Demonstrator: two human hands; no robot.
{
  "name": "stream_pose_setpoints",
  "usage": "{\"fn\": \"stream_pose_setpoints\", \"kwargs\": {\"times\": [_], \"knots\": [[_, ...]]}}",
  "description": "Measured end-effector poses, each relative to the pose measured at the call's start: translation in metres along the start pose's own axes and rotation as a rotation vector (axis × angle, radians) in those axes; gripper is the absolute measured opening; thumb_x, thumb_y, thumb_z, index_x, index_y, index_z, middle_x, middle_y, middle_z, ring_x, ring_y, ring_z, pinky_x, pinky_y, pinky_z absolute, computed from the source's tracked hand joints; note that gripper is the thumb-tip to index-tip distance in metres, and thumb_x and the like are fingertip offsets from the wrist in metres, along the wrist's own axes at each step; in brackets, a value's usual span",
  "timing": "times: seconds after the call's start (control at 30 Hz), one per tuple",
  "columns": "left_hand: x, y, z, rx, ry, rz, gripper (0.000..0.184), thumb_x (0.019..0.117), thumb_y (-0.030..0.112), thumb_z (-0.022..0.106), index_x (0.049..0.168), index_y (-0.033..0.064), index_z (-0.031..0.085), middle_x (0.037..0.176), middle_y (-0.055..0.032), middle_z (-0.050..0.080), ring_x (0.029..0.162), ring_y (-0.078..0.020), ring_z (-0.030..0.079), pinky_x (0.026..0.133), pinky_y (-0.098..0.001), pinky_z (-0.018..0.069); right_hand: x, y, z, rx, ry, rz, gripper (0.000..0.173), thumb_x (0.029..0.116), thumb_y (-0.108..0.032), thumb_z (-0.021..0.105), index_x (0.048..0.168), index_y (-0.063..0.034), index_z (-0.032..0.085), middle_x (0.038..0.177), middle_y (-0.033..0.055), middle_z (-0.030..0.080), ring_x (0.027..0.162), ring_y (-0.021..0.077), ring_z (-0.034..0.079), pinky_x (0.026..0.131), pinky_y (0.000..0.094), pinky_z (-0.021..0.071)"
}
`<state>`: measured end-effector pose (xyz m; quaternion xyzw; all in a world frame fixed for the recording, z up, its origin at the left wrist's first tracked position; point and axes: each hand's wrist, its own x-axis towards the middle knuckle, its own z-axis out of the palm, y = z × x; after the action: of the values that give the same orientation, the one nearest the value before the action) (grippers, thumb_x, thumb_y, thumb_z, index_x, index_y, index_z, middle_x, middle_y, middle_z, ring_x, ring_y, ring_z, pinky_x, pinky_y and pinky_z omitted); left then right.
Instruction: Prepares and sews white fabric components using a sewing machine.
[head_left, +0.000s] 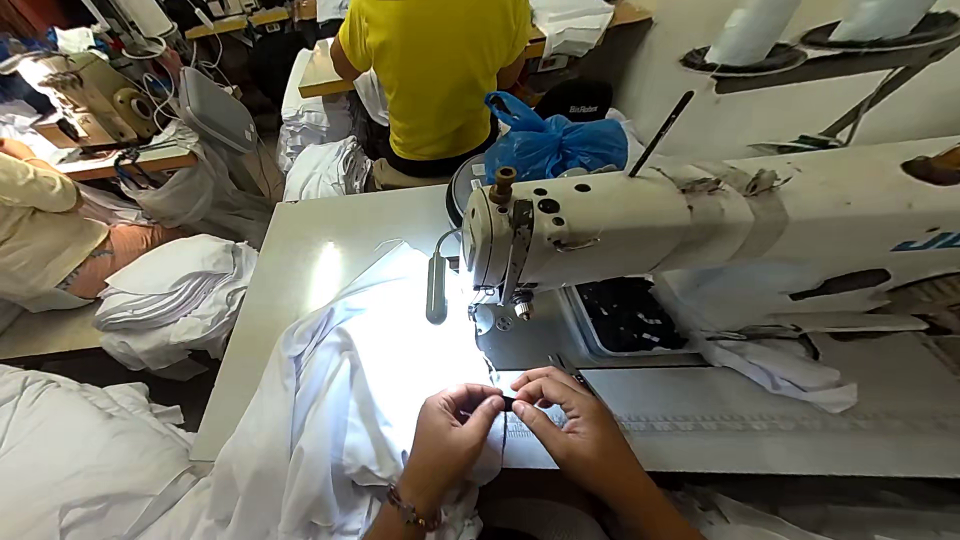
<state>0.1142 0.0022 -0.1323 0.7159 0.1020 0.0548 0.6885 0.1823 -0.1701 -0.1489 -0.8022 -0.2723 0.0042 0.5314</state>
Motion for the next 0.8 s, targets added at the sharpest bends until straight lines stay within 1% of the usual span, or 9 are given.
{"fn": "stream_pose_setpoints", "kwargs": {"times": [0.07,0.13,0.2,0.27,0.33,0.4,0.6,0.7,0.8], "knots": [[0.023,0.003,-0.01,0.388,0.084,0.179,0.02,0.1007,0.015,0.06,0.108,0.0063,0.076,0.086,-0.0018,0.073,0.07,-0.0073,0.065,0.067,-0.0264,0.0558,0.006,0.003,-0.003,0.025,-0.014,0.05,0.015,0.0921,-0.025,0.06,0.087,-0.0168,0.071,0.101,-0.0044,0.069,0.089,0.007,0.066,0.073,0.0267,0.0563],[0.051,-0.008,-0.016,0.602,0.145,0.358,0.02,0.098,0.01,0.064,0.113,0.0023,0.075,0.102,-0.0107,0.076,0.094,-0.0209,0.072,0.09,-0.0423,0.0574,0.015,0.002,-0.009,0.052,-0.037,0.125,0.012,0.0921,-0.023,0.061,0.09,-0.0162,0.07,0.091,-0.0055,0.068,0.079,0.0061,0.065,0.067,0.0245,0.0552],[0.072,-0.024,-0.019,0.761,0.09,0.42,0.028,0.0954,0.016,0.07,0.12,0.0024,0.072,0.118,-0.0144,0.072,0.111,-0.0311,0.068,0.1,-0.0553,0.0513,0.028,0.001,-0.015,0.132,-0.039,0.235,0.009,0.0932,-0.017,0.062,0.091,-0.0121,0.069,0.078,-0.0018,0.067,0.067,0.0093,0.064,0.061,0.0263,0.0547],[0.076,-0.035,-0.018,0.917,-0.001,0.374,0.039,0.095,0.031,0.072,0.128,0.009,0.071,0.134,-0.0115,0.065,0.125,-0.0342,0.06,0.106,-0.0631,0.0418,0.042,0.001,-0.021,0.259,-0.036,0.372,0.008,0.0975,-0.008,0.06,0.093,-0.0069,0.066,0.077,0.0039,0.068,0.062,0.0121,0.064,0.059,0.0261,0.0558],[0.07,-0.043,-0.017,1.013,-0.02,0.401,0.042,0.0953,0.04,0.068,0.129,0.0162,0.071,0.139,-0.0077,0.063,0.132,-0.0323,0.055,0.109,-0.0615,0.0405,0.057,-0.001,-0.026,0.336,-0.035,0.498,0.01,0.103,-0.006,0.056,0.097,-0.0033,0.064,0.079,0.0066,0.068,0.058,0.0122,0.063,0.054,0.0251,0.0556],[0.063,-0.047,-0.019,1.036,-0.021,0.449,0.038,0.0954,0.042,0.067,0.126,0.0195,0.073,0.137,-0.0069,0.063,0.133,-0.0313,0.055,0.109,-0.058,0.042,0.069,-0.001,-0.026,0.352,-0.048,0.577,0.012,0.1056,-0.007,0.053,0.099,-0.0028,0.062,0.079,0.0066,0.068,0.054,0.011,0.061,0.049,0.024,0.0536],[0.06,-0.05,-0.018,1.043,0.016,0.479,0.034,0.095,0.042,0.066,0.121,0.0225,0.074,0.135,-0.0061,0.065,0.131,-0.029,0.056,0.109,-0.0529,0.044,0.11,0.002,0.001,0.373,-0.053,0.788,0.012,0.1056,-0.008,0.054,0.096,-0.0005,0.057,0.066,0.008,0.063,0.042,0.0119,0.055,0.04,0.0251,0.0499],[0.061,-0.052,-0.018,1.04,0.041,0.501,0.036,0.0934,0.043,0.068,0.12,0.021,0.075,0.133,-0.006,0.066,0.13,-0.0286,0.057,0.107,-0.0538,0.0449,0.12,0.003,0.013,0.305,-0.118,0.86,0.012,0.1055,-0.012,0.056,0.102,-0.0008,0.058,0.064,0.0064,0.058,0.041,0.0113,0.052,0.039,0.0247,0.0482],[0.061,-0.052,-0.018,1.037,0.057,0.481,0.043,0.0915,0.046,0.069,0.122,0.0154,0.072,0.132,-0.004,0.067,0.129,-0.0256,0.059,0.107,-0.053,0.0454,0.127,0.005,0.021,0.192,-0.208,0.851,0.013,0.1039,-0.012,0.059,0.097,-0.0017,0.06,0.059,0.0055,0.057,0.039,0.0104,0.05,0.037,0.0229,0.0439]]}}
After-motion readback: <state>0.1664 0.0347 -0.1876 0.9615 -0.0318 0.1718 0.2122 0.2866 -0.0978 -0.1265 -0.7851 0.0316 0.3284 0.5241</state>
